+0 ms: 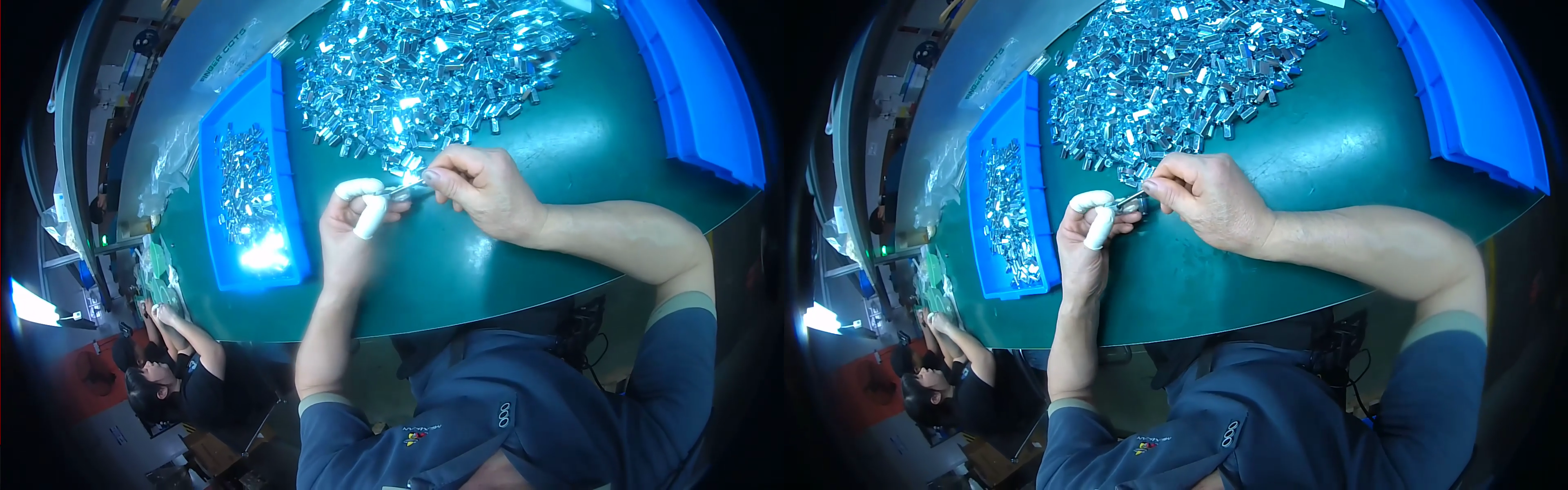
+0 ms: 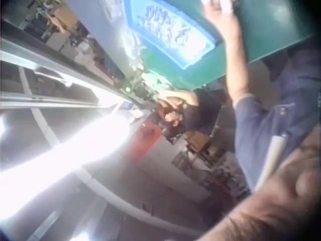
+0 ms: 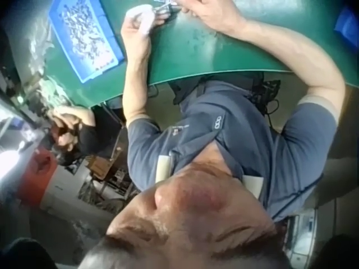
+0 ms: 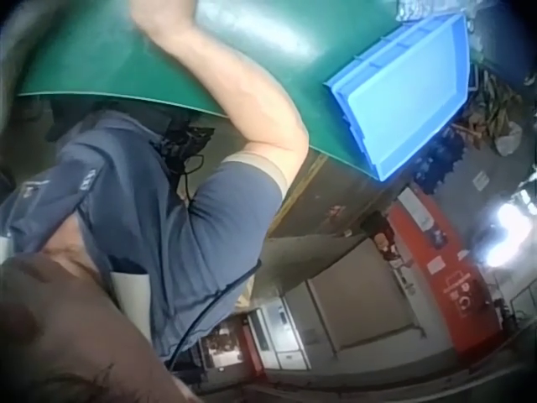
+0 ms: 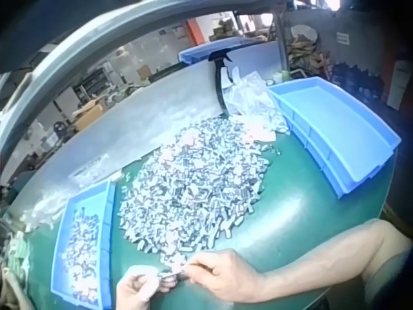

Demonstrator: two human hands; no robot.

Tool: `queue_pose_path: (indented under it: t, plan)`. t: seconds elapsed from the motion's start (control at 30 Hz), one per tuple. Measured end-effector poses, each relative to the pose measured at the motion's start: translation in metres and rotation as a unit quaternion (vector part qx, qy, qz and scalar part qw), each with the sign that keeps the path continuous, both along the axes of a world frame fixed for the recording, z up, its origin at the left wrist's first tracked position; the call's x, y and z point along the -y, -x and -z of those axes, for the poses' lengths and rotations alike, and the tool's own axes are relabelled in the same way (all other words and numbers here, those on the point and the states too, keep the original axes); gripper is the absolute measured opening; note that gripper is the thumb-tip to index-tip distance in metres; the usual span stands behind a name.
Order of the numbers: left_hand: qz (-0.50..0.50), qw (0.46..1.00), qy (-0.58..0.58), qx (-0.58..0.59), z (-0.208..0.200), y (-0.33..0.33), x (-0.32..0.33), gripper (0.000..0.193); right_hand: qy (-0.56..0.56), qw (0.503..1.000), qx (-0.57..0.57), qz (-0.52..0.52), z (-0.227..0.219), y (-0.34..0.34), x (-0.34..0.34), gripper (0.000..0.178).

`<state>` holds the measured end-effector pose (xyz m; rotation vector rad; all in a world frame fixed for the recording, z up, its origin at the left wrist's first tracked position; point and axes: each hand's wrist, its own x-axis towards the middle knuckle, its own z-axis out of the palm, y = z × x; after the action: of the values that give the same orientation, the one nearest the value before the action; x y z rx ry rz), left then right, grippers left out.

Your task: The person assembles or inspects small metal parts and white components using tweezers at a green table, taking items from a blue bin.

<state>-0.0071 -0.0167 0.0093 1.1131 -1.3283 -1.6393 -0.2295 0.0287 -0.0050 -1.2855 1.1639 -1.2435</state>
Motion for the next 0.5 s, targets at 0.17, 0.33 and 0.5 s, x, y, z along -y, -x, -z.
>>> queue_pose_path:
  t: [0.17,0.33,0.5]
  plan:
    - [0.035,0.999,0.026,0.021,0.0,0.001,-0.006,0.015,0.003,1.0,-0.008,-0.015,-0.001,0.002,0.0,0.027]
    - [0.049,0.997,0.054,0.012,0.007,0.002,-0.006,0.016,0.017,0.998,-0.043,-0.046,0.0,0.004,0.001,0.034]
    - [0.08,0.995,0.055,0.015,0.007,0.008,-0.012,0.016,0.045,0.99,-0.097,-0.094,-0.003,0.004,-0.001,0.03]
